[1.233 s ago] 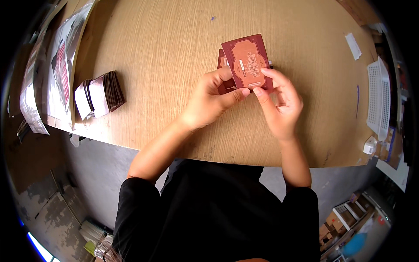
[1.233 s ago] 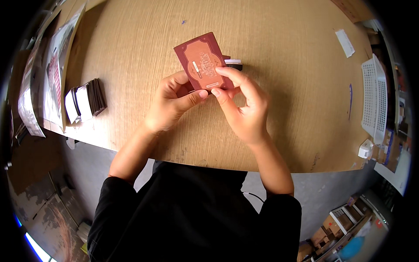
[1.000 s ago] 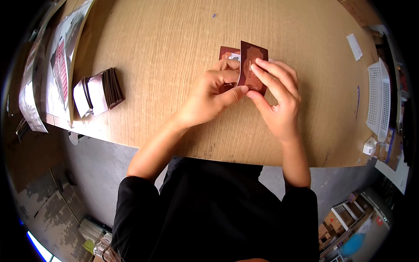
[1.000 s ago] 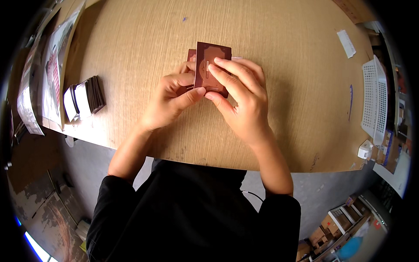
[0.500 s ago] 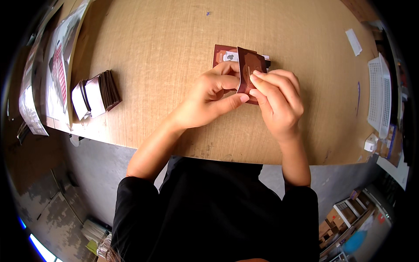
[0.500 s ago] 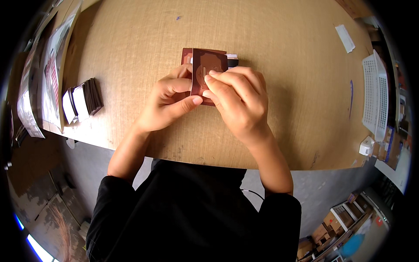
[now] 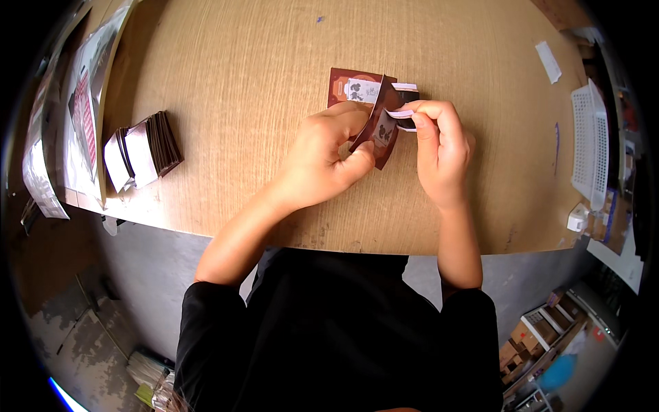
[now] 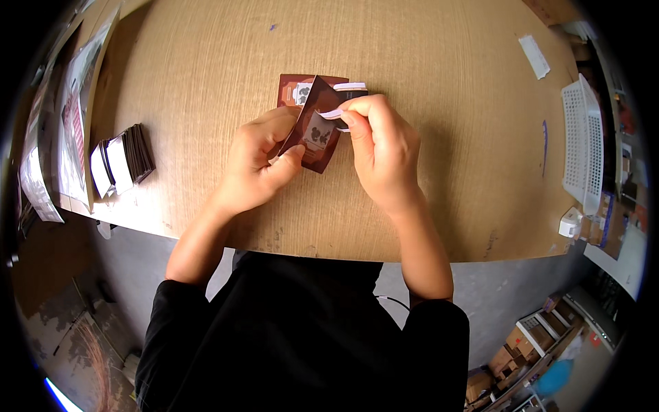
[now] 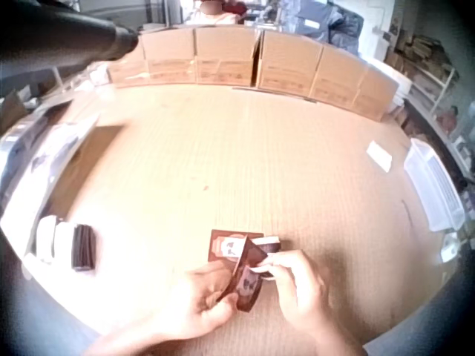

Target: The person arranges multiple sheets of maroon paper with printed designs on a wooden table. They fold the sheets along perforated lines and interlock them to form a long, accordion-style chain. The person continues adding units to the chain, creating a repetitive decorative paper structure.

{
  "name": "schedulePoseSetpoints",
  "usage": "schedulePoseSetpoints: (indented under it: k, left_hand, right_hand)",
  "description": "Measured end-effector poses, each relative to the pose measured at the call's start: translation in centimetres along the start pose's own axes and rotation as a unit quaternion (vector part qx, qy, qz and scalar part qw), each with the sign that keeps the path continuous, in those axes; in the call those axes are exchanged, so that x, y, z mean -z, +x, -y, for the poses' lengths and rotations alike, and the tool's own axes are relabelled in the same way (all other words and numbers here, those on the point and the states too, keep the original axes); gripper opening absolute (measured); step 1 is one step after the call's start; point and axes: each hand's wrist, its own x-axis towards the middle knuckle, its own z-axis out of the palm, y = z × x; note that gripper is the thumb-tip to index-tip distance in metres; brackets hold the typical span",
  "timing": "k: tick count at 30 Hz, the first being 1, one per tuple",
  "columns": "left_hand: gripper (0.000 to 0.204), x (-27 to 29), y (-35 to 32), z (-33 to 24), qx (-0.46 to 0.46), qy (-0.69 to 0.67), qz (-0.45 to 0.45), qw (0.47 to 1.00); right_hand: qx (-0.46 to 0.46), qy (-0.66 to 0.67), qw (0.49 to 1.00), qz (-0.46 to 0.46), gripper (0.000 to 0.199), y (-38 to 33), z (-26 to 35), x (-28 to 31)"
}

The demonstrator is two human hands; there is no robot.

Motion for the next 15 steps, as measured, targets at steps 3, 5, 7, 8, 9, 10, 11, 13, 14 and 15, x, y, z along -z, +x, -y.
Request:
schedulePoseSetpoints:
  k: [3, 5, 7, 8, 9, 10, 11, 13, 14, 15]
  left_hand:
    - [0.009, 0.5, -0.1, -0.1, 0.034, -0.042, 0.023, 0.998]
    - [0.007, 0.8, -0.3, -0.2, 0.063, -0.079, 0.038, 0.994]
    - [0.007, 0.9, -0.4, -0.1, 0.079, -0.135, 0.04, 0.987]
    - [0.008, 1.0, -0.5, 0.0, 0.084, -0.141, 0.046, 0.985]
    - [0.008, 1.1, -0.5, 0.0, 0.09, -0.148, 0.052, 0.984]
    - [0.009, 1.3, -0.6, 0.1, 0.095, -0.155, 0.058, 0.982]
    - [0.01, 1.5, -0.5, 0.1, 0.096, -0.139, 0.07, 0.983]
    - [0.012, 1.9, -0.5, 0.3, 0.098, -0.107, 0.093, 0.985]
    - [0.009, 2.4, -0.4, 0.3, 0.109, -0.104, 0.119, 0.981]
    - [0.007, 3.1, -0.3, 0.3, 0.12, -0.101, 0.145, 0.977]
  right_hand:
    - [-0.094, 0.154, 0.983, 0.04, 0.015, 0.2, -0.1, 0.4]
    - [-0.116, 0.211, 0.969, 0.063, 0.02, 0.3, -0.3, 0.9]
    - [-0.137, 0.26, 0.952, 0.09, 0.021, 0.3, -0.5, 1.4]
    - [-0.153, 0.284, 0.942, 0.089, 0.021, 0.4, -0.6, 1.5]
    - [-0.17, 0.308, 0.932, 0.088, 0.021, 0.4, -0.8, 1.7]
    - [-0.186, 0.332, 0.921, 0.088, 0.021, 0.4, -1.0, 1.8]
    - [-0.202, 0.355, 0.909, 0.086, 0.021, 0.5, -1.2, 1.9]
    - [-0.213, 0.348, 0.908, 0.1, 0.02, 0.5, -1.4, 2.0]
    - [-0.227, 0.341, 0.907, 0.102, 0.02, 0.5, -1.3, 2.0]
    - [-0.241, 0.334, 0.905, 0.103, 0.021, 0.5, -1.3, 1.9]
